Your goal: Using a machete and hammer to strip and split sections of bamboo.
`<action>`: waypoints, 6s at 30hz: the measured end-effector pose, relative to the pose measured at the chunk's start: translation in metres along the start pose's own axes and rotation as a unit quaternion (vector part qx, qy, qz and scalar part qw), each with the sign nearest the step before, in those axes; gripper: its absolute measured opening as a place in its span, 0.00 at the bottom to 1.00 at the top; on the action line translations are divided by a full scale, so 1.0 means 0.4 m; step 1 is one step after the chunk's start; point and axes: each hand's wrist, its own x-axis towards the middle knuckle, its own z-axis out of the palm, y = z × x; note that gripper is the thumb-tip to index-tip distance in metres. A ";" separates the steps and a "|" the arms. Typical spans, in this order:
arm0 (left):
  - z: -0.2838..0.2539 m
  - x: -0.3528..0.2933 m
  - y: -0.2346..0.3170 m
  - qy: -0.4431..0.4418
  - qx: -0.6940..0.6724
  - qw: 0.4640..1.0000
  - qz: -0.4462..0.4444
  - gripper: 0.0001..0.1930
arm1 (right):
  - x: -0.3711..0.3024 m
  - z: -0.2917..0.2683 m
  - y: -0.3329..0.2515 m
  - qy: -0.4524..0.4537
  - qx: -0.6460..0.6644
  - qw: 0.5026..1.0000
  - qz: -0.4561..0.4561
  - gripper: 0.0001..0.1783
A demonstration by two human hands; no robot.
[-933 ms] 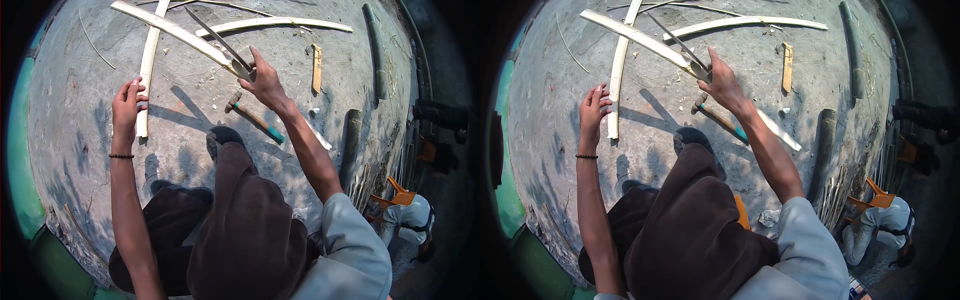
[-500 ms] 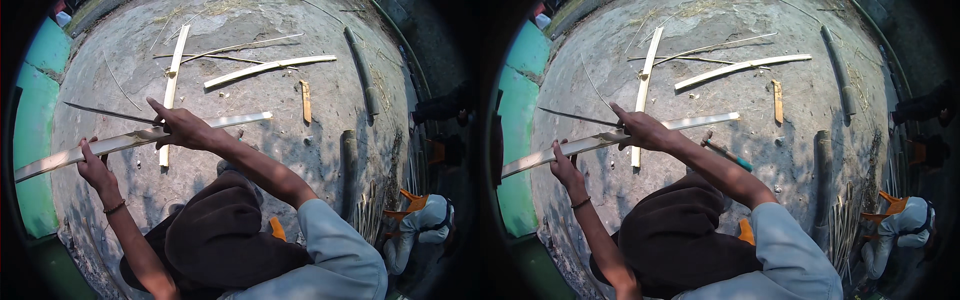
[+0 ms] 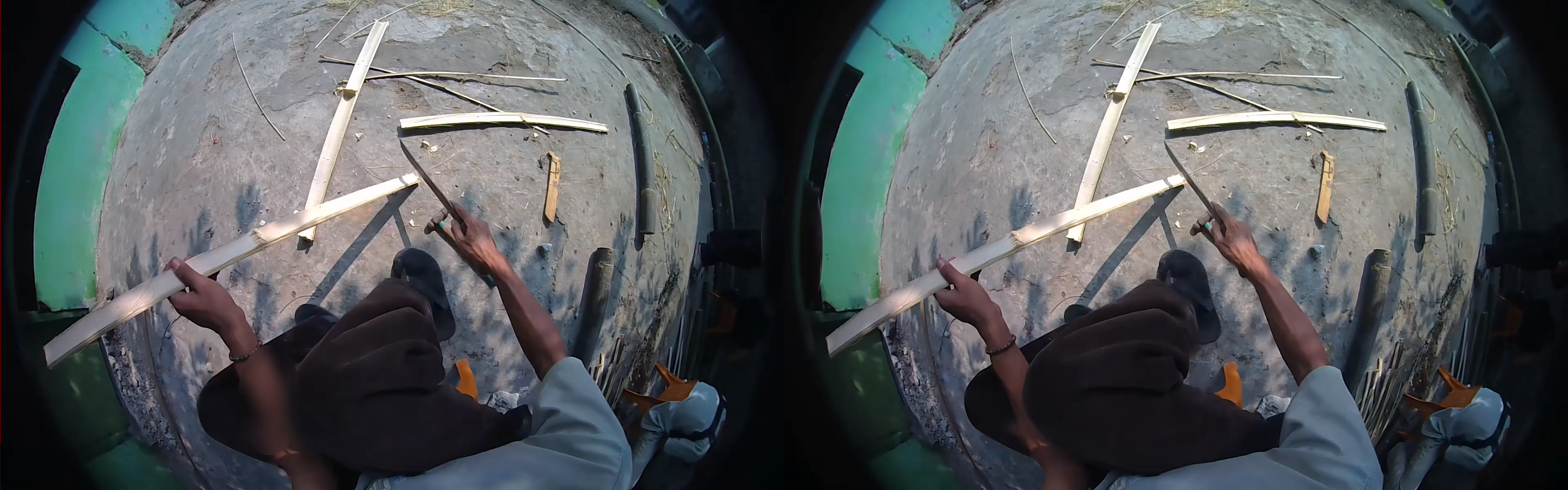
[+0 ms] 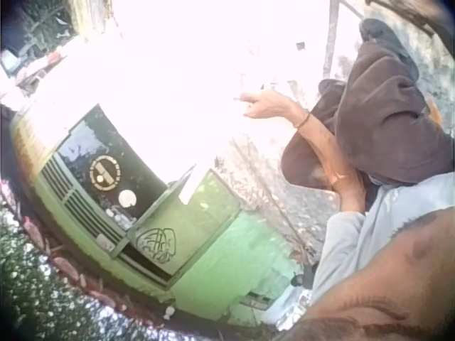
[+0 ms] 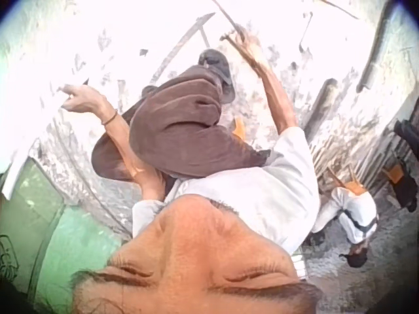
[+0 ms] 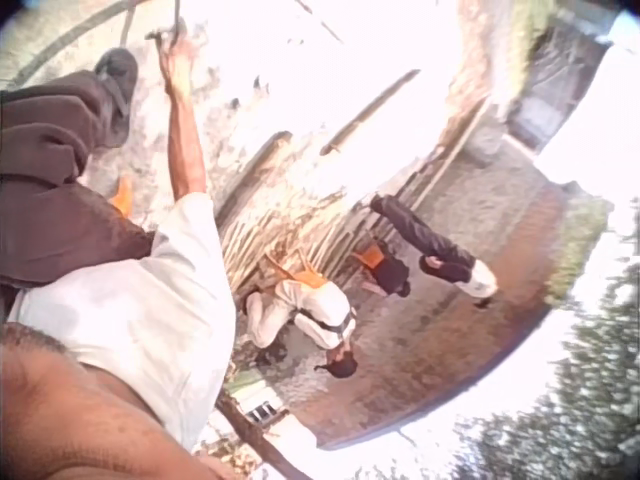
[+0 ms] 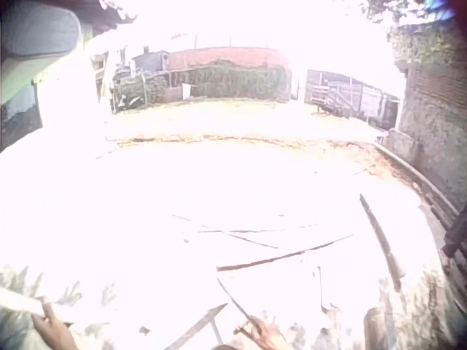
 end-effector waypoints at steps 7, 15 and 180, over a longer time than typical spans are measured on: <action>-0.001 -0.016 0.036 0.022 0.016 0.999 0.036 0.22 | -0.052 -0.077 0.005 -0.008 -0.130 0.987 -0.096 0.30; -0.009 -0.027 0.025 0.051 0.116 0.988 0.092 0.25 | -0.045 -0.048 0.044 -0.194 -0.185 0.962 0.051 0.31; 0.405 -0.398 -0.611 -0.356 0.218 0.909 -0.014 0.23 | -0.744 -0.054 0.402 -0.089 -0.091 0.924 0.360 0.29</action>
